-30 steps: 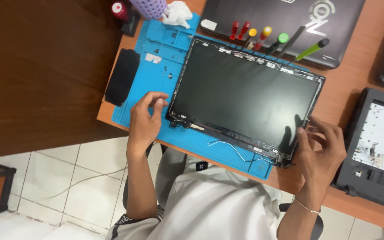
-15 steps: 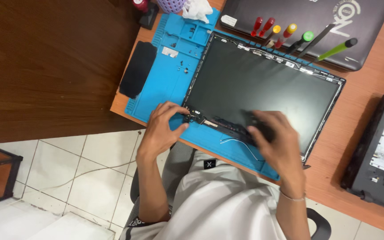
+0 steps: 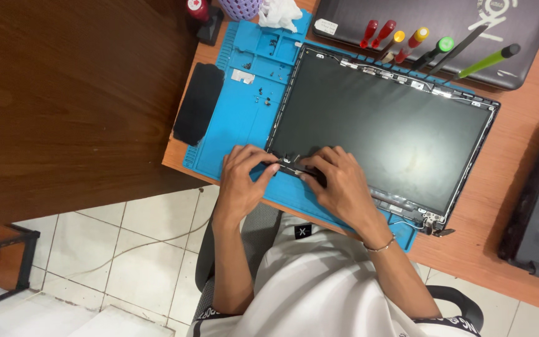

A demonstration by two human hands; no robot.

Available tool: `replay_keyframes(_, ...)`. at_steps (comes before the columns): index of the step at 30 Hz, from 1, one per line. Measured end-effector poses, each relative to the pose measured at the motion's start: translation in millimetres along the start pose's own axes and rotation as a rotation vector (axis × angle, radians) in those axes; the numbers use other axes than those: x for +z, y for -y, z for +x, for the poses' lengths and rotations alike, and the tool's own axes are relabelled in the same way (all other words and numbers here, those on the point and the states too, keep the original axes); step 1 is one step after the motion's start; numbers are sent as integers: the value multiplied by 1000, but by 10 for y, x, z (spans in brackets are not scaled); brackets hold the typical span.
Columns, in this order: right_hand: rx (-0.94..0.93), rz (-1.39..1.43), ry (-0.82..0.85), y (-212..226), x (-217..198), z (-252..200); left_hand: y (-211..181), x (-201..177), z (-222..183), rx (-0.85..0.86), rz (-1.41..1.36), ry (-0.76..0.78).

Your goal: The person manipulates the internal components and wires of a laptop using a screwdriver and their hands.

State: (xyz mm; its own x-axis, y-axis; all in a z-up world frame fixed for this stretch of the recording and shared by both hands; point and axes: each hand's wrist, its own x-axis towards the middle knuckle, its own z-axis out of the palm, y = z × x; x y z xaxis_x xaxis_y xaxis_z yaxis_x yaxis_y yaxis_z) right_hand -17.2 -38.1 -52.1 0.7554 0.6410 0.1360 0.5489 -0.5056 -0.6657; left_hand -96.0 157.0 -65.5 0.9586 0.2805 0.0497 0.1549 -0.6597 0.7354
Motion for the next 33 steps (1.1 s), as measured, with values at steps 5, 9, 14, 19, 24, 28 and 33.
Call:
replay_keyframes(5,-16,-22,-25,-33,85,5,47,82,35,65,-16,-24)
replay_keyframes(9,-19,16,-67,-41,123,14,74,139,54,117,-28,-42)
replay_keyframes(14,-12,-32,-102,-10,158,30,100,177,60,121,-52,-85)
replay_keyframes(19,18,-100,-143,33,230,49,109,211,56,111,-75,-120)
replay_keyframes(24,26,-152,-170,47,282,91,125,199,75,115,-102,-123)
replay_keyframes(28,13,-169,-160,26,291,91,139,171,73,112,-108,-95)
replay_keyframes(33,-20,-179,-221,23,338,79,123,135,85,120,-120,-67)
